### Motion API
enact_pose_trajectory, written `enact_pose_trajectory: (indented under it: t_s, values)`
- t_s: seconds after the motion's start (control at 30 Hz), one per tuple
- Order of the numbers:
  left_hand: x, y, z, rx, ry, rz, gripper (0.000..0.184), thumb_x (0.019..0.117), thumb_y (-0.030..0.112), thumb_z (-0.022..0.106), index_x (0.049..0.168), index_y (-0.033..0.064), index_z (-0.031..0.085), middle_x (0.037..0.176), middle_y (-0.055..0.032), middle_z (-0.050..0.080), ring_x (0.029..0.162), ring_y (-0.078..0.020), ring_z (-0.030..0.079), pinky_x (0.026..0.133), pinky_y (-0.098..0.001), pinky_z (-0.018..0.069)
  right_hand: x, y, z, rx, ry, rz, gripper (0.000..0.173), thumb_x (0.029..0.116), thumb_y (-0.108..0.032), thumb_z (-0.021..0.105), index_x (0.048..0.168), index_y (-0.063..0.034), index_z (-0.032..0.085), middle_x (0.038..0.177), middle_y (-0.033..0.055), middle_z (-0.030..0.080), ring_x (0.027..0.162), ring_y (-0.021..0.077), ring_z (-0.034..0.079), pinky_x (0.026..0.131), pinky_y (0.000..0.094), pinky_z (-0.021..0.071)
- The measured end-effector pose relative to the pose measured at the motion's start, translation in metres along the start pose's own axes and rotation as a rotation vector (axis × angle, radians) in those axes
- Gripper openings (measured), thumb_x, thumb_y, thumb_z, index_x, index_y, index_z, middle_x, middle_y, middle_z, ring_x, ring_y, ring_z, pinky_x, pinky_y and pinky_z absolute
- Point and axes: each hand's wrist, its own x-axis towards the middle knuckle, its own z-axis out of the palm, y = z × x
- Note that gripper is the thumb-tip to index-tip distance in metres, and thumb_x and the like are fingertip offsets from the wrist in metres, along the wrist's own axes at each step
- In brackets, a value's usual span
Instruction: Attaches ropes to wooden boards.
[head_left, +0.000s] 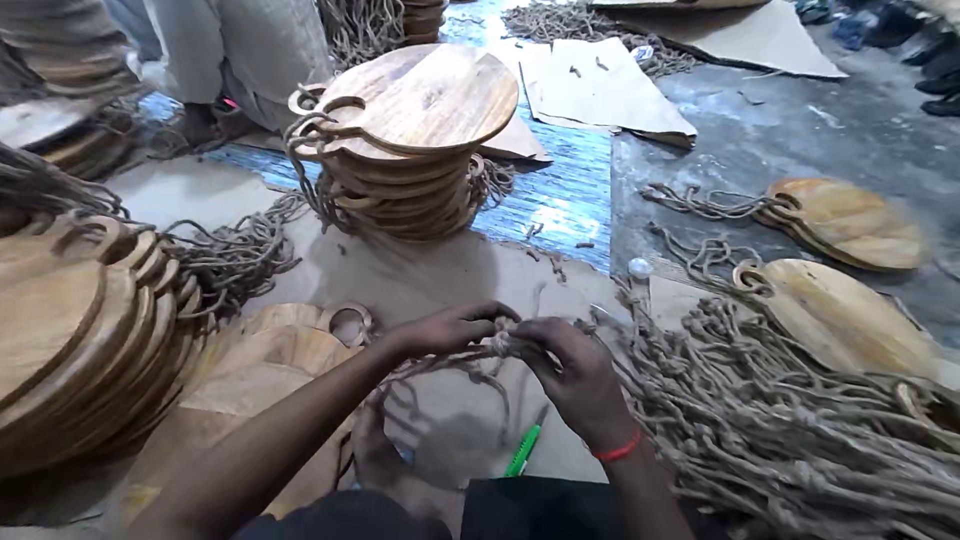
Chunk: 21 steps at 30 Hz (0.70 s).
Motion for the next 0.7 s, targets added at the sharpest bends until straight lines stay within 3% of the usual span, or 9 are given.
enact_pose_trajectory:
  t_s: [0.13,0.23,0.33,0.37,0.43,0.5,0.57,0.63,0.7]
  values:
    - [-0.025,-0.007,0.016,-0.167,0.028,-0.075,0.035,0.1097,0.018,0.034,0.108,0.0048,0.067,0.076,0.0069,0.063,0.06,0.0052,0.049,0.055,-0.0136,0.0412,-0.012,0.007,0.003,-0.116,-0.045,0.041,0.025,0.0914,-0.007,0.067,0.115,-0.0077,0.076,0.112,0.0079,0.07,0.093,0.0167,0.07,0.08,0.0319,0.0604]
    - [-0.036,-0.015,0.026,-0.277,0.066,-0.077,0.029,0.111,0.017,0.037,0.113,0.0044,0.063,0.08,0.004,0.06,0.066,-0.0001,0.054,0.06,-0.0167,0.046,-0.032,0.001,0.012,-0.146,-0.117,0.084,0.031,0.0889,0.001,0.062,0.114,-0.0082,0.077,0.114,0.008,0.073,0.095,0.0253,0.07,0.082,0.0411,0.0583]
    - [-0.04,-0.008,0.032,-0.325,0.016,-0.17,0.027,0.108,0.024,0.04,0.127,0.0072,0.052,0.1,-0.0053,0.067,0.081,-0.012,0.069,0.071,-0.0292,0.0596,-0.03,-0.009,0.024,-0.273,-0.143,0.184,0.03,0.0915,0.004,0.064,0.118,-0.0037,0.075,0.108,0.0134,0.074,0.09,0.0329,0.071,0.077,0.049,0.0588]
    - [-0.037,-0.002,0.035,-0.277,0.024,-0.171,0.027,0.1037,0.017,0.052,0.128,0.0052,0.05,0.1,-0.0075,0.065,0.075,-0.0134,0.068,0.064,-0.0291,0.0593,-0.024,-0.013,0.025,-0.303,-0.147,0.226,0.029,0.093,0.004,0.064,0.119,-0.0029,0.074,0.106,0.0142,0.074,0.09,0.0344,0.071,0.076,0.0506,0.0584]
    - [-0.03,0.007,0.036,-0.065,0.09,-0.132,0.026,0.0999,0.007,0.063,0.123,0.0032,0.054,0.089,-0.0075,0.064,0.059,-0.0092,0.056,0.05,-0.0227,0.0467,-0.011,-0.021,0.019,-0.336,-0.177,0.249,0.031,0.0934,0.002,0.064,0.122,-0.0044,0.073,0.106,0.0124,0.075,0.093,0.035,0.069,0.077,0.0511,0.0567]
    - [-0.025,0.01,0.024,0.208,0.095,-0.042,0.023,0.0975,0.006,0.067,0.119,0.003,0.06,0.085,-0.0065,0.064,0.062,-0.0103,0.054,0.056,-0.0264,0.0461,-0.003,-0.028,0.005,-0.246,-0.281,0.276,0.047,0.0909,-0.004,0.065,0.138,-0.0053,0.064,0.118,0.0112,0.073,0.111,0.0362,0.063,0.092,0.0557,0.051]
    - [-0.02,0.008,0.011,0.312,0.002,0.04,0.024,0.0941,0.007,0.072,0.117,0.0052,0.063,0.087,-0.0048,0.067,0.068,-0.0102,0.061,0.064,-0.0289,0.0532,-0.003,-0.03,-0.003,-0.111,-0.391,0.38,0.071,0.0915,-0.025,0.073,0.154,-0.008,0.045,0.127,0.0088,0.068,0.123,0.0295,0.061,0.106,0.0545,0.0477]
    - [-0.015,0.006,0.012,0.235,-0.136,0.039,0.031,0.0901,0.005,0.077,0.117,0.0035,0.061,0.088,-0.0055,0.067,0.069,-0.0096,0.064,0.065,-0.0269,0.0566,-0.014,-0.023,0.001,-0.015,-0.408,0.483,0.064,0.0981,-0.031,0.071,0.152,-0.0091,0.045,0.108,0.007,0.072,0.094,0.0206,0.071,0.087,0.0458,0.0589]
    - [-0.01,-0.008,0.012,0.048,-0.294,-0.051,0.039,0.0894,0.0,0.074,0.125,0.0,0.057,0.099,-0.0088,0.065,0.08,-0.0122,0.063,0.073,-0.029,0.0552,-0.034,-0.015,0.016,0.118,-0.395,0.637,0.038,0.1067,-0.028,0.057,0.139,-0.0083,0.056,0.081,0.0078,0.069,0.065,0.0195,0.067,0.062,0.041,0.0591]
